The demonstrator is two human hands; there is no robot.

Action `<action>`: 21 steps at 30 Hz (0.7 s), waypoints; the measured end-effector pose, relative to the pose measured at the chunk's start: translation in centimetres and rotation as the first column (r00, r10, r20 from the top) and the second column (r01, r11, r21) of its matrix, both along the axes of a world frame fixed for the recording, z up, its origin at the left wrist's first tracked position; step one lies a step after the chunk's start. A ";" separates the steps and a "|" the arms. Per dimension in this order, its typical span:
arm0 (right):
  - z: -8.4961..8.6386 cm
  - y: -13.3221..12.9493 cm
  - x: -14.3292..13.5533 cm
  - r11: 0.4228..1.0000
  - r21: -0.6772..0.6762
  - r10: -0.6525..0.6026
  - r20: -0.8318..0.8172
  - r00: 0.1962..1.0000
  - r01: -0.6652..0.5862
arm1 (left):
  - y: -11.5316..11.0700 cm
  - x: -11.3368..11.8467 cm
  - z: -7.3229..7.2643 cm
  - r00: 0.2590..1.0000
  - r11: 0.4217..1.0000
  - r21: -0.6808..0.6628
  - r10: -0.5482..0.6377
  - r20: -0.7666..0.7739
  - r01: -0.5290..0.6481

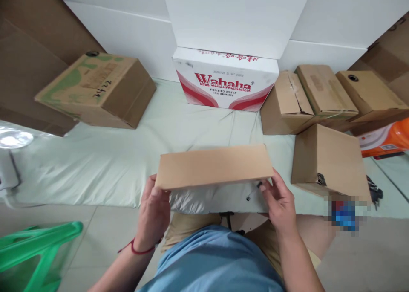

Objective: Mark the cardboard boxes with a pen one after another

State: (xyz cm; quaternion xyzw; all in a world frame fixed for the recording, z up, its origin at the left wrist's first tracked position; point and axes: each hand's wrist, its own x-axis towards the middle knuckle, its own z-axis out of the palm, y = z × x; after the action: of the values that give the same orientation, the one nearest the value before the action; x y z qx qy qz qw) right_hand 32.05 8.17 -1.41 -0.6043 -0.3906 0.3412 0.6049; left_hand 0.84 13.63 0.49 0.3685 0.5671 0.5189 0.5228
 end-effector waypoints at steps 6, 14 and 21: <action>4.0 -1.2 -2.3 0.986 0.007 0.164 0.196 0.967 -0.168 | 2.1 -1.5 0.4 0.941 0.982 -0.157 0.146 0.305 -0.102; 6.2 -0.8 -4.9 0.980 0.098 0.161 0.115 0.980 -0.173 | 3.2 -3.1 0.0 0.875 0.958 -0.254 0.236 0.422 -0.135; 6.5 -1.0 -5.0 0.987 0.094 0.124 0.104 0.987 -0.134 | 3.6 -4.0 -0.9 0.883 0.970 -0.215 0.201 0.424 -0.118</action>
State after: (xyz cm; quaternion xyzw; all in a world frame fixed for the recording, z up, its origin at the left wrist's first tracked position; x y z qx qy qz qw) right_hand 27.05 7.20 5.10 -0.5626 -0.4747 0.3296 0.5913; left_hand -3.16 17.26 -0.38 0.1434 0.5072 0.5759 0.6249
